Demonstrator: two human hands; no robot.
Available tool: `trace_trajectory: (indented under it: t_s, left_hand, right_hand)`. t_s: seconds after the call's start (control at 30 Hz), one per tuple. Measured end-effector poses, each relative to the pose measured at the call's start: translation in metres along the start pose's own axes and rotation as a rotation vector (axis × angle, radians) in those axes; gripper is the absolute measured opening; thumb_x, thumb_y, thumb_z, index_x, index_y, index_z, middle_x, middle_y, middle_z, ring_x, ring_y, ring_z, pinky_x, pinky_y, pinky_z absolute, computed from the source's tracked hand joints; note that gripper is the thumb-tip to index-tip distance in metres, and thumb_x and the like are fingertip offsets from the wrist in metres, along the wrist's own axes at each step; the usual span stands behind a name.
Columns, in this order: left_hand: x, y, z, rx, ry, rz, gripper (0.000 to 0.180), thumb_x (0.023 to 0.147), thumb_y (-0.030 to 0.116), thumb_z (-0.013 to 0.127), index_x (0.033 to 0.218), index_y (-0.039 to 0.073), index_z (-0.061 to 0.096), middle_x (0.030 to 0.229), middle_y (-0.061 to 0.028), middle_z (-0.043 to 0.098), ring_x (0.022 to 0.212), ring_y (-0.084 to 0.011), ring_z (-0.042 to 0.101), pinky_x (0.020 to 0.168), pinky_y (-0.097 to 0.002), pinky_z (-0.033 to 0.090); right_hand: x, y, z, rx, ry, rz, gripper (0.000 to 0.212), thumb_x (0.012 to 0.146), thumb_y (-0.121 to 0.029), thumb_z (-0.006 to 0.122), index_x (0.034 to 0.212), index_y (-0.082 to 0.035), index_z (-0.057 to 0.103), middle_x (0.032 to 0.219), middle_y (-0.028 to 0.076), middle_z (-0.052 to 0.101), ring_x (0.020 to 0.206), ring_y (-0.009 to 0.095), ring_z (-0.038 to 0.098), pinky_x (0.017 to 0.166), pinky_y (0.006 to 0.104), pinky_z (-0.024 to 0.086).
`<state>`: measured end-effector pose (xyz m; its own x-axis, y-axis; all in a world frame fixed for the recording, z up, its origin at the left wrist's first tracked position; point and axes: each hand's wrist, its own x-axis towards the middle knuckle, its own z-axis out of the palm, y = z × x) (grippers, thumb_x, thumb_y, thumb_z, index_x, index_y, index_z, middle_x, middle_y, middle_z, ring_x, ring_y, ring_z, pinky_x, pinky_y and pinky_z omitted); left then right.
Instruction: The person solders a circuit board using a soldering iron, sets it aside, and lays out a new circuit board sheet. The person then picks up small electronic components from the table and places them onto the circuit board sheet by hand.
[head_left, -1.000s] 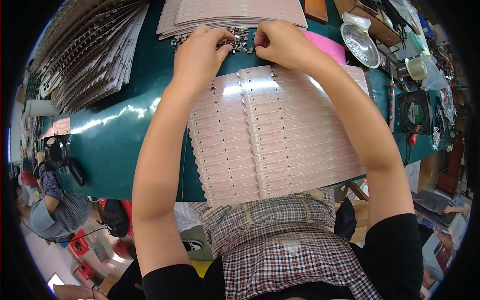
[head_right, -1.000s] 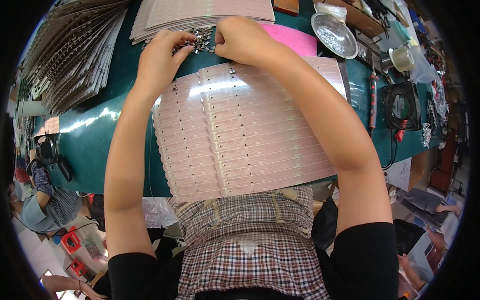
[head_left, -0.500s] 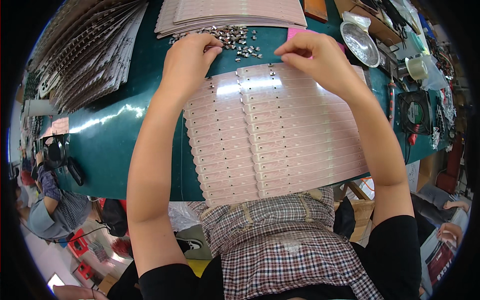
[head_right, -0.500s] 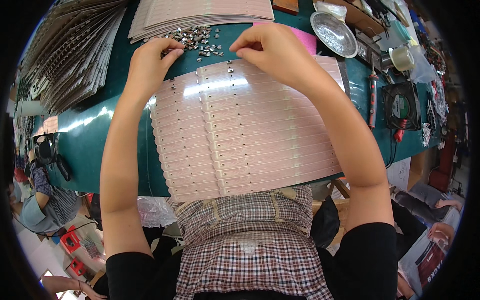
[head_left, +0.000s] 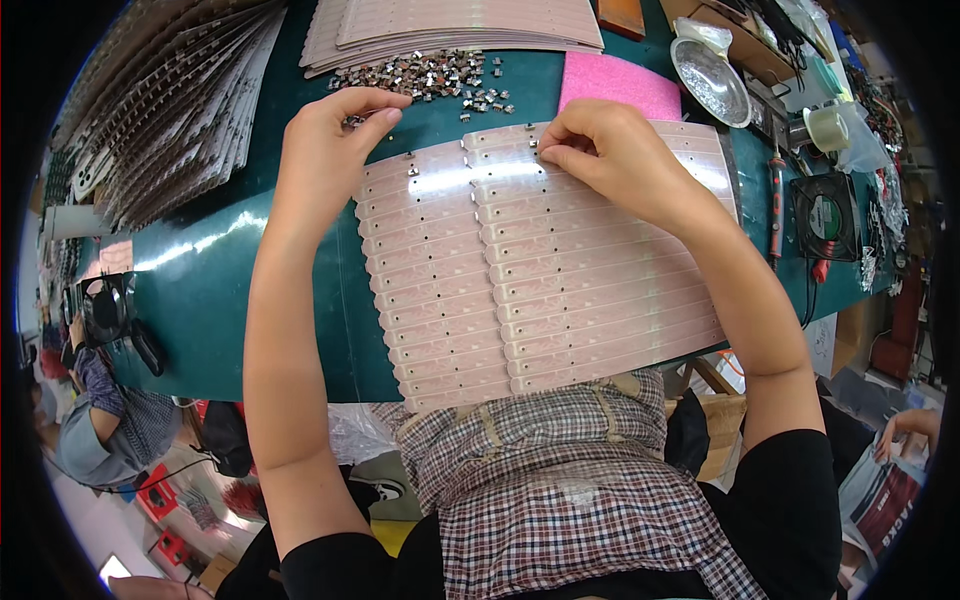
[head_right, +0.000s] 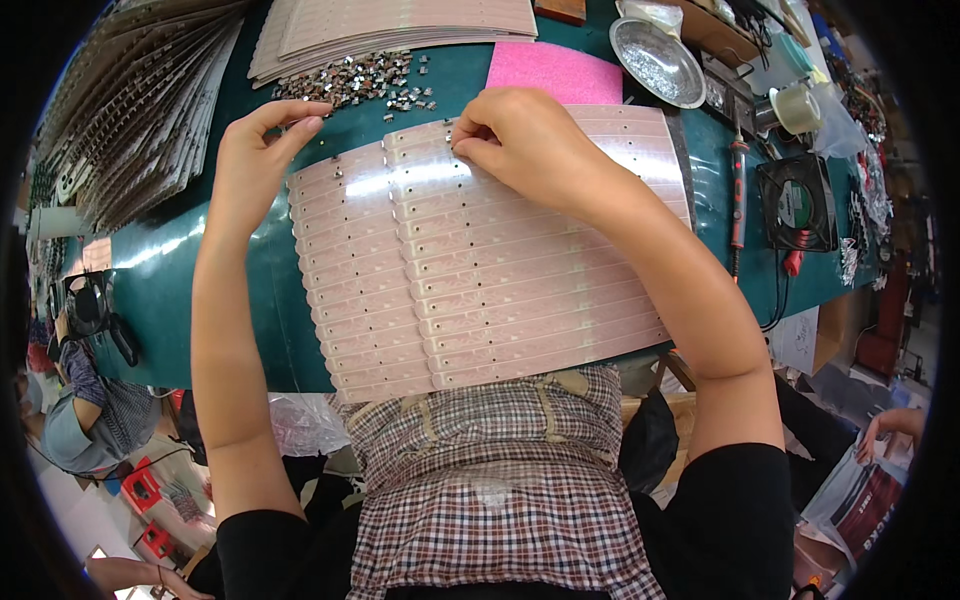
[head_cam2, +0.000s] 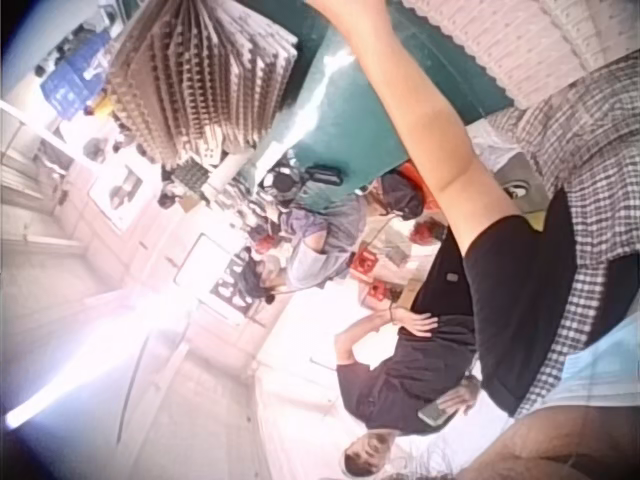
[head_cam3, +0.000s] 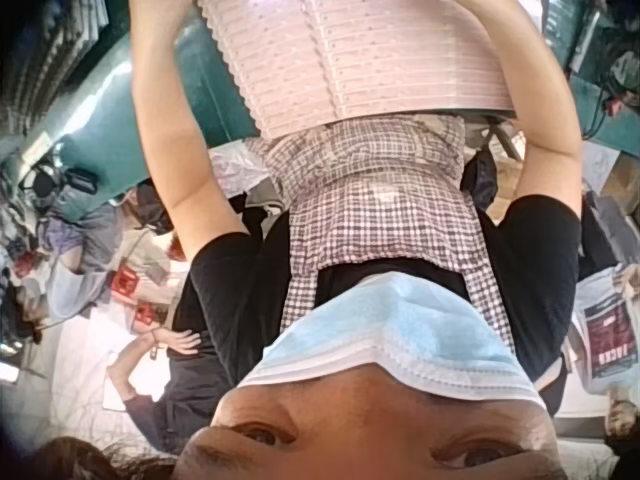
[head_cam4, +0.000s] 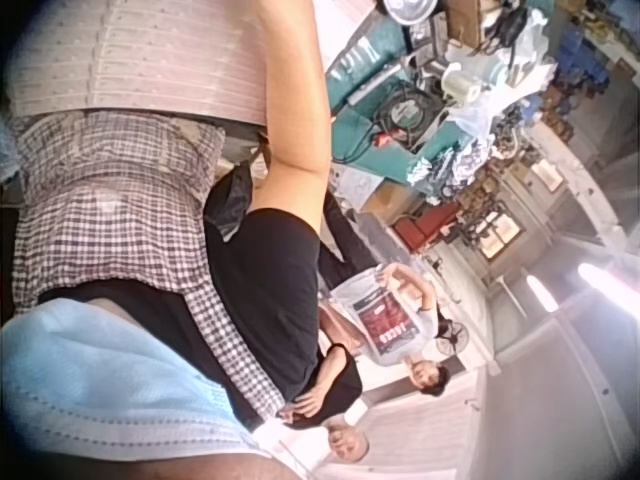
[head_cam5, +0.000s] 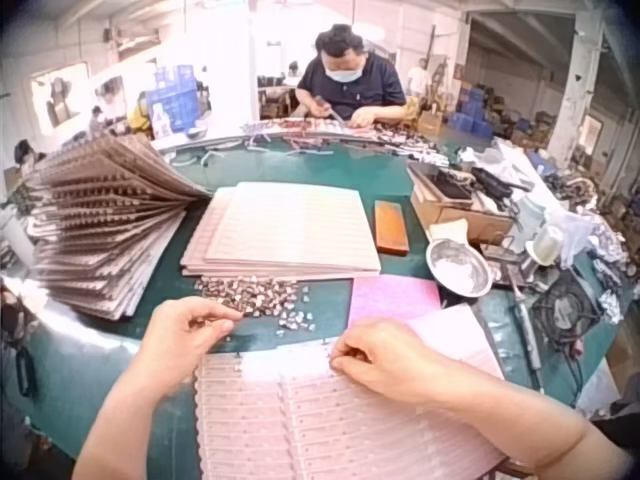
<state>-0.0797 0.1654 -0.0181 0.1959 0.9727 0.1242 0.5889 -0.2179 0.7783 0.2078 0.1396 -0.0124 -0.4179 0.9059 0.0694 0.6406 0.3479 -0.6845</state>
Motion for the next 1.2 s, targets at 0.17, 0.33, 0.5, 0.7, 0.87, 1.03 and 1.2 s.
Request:
trace_trajectory:
  t_s: [0.17, 0.33, 0.5, 0.7, 0.87, 1.03, 1.2]
  left_hand:
    - [-0.01, 0.0, -0.011, 0.028, 0.024, -0.149, 0.022, 0.087, 0.017, 0.079, 0.103, 0.001, 0.077, 0.096, -0.0025, 0.075, 0.082, -0.007, 0.062, 0.077, -0.0227, 0.049]
    - [-0.019, -0.011, -0.014, -0.1, 0.017, -0.186, 0.022, 0.087, 0.016, 0.08, 0.103, 0.001, 0.077, 0.099, -0.0051, 0.075, 0.083, -0.0085, 0.064, 0.08, -0.0235, 0.05]
    - [-0.03, -0.015, -0.014, -0.326, 0.02, -0.217, 0.024, 0.09, 0.018, 0.078, 0.106, 0.0, 0.075, 0.1, -0.0077, 0.076, 0.07, -0.0046, 0.058, 0.067, -0.0202, 0.047]
    - [-0.035, -0.012, -0.013, -0.447, -0.056, -0.318, 0.022, 0.096, 0.017, 0.069, 0.109, -0.001, 0.072, 0.096, -0.0079, 0.077, 0.048, 0.0032, 0.029, 0.042, -0.0175, 0.019]
    - [-0.039, -0.01, -0.012, -0.46, -0.023, -0.348, 0.02, 0.096, 0.014, 0.067, 0.109, -0.001, 0.072, 0.093, -0.0063, 0.076, 0.049, 0.0032, 0.03, 0.043, -0.0175, 0.019]
    - [-0.045, -0.015, -0.012, -0.392, -0.002, -0.309, 0.018, 0.096, 0.011, 0.066, 0.11, 0.001, 0.072, 0.089, -0.0023, 0.073, 0.051, 0.0027, 0.031, 0.045, -0.0177, 0.021]
    - [-0.05, -0.011, -0.011, -0.3, -0.004, -0.251, 0.018, 0.096, 0.012, 0.066, 0.11, 0.004, 0.072, 0.091, 0.0025, 0.068, 0.056, 0.0025, 0.036, 0.048, -0.0184, 0.023]
  right_hand:
    - [0.001, 0.003, 0.002, -0.103, -0.044, -0.045, 0.018, 0.09, -0.014, 0.065, 0.094, 0.002, 0.071, 0.092, 0.019, 0.069, 0.089, 0.037, 0.067, 0.081, 0.0431, 0.052]
    - [0.001, 0.0, 0.003, -0.16, -0.055, -0.043, 0.018, 0.092, -0.015, 0.063, 0.095, 0.002, 0.07, 0.096, 0.019, 0.068, 0.092, 0.038, 0.065, 0.083, 0.0446, 0.051]
    - [0.0, -0.002, 0.005, -0.196, -0.05, -0.111, 0.013, 0.09, -0.012, 0.064, 0.09, 0.0, 0.068, 0.093, 0.017, 0.066, 0.09, 0.037, 0.065, 0.08, 0.0453, 0.052]
    - [-0.005, 0.005, 0.021, -0.54, 0.062, -0.316, 0.009, 0.085, -0.01, 0.066, 0.086, -0.001, 0.067, 0.087, 0.013, 0.064, 0.087, 0.034, 0.065, 0.074, 0.045, 0.054]
    - [-0.007, 0.001, 0.022, -0.477, 0.104, -0.298, 0.009, 0.085, -0.01, 0.067, 0.084, -0.001, 0.067, 0.087, 0.012, 0.065, 0.085, 0.033, 0.066, 0.074, 0.0443, 0.054]
    - [-0.004, -0.006, 0.007, -0.191, 0.061, -0.1, 0.012, 0.088, -0.014, 0.068, 0.091, -0.002, 0.071, 0.091, 0.013, 0.069, 0.085, 0.033, 0.068, 0.076, 0.0427, 0.054]
    - [0.043, 0.016, -0.007, -0.181, 0.116, -0.025, 0.012, 0.086, -0.012, 0.075, 0.092, -0.002, 0.074, 0.087, 0.01, 0.073, 0.078, 0.019, 0.068, 0.071, 0.0315, 0.053]
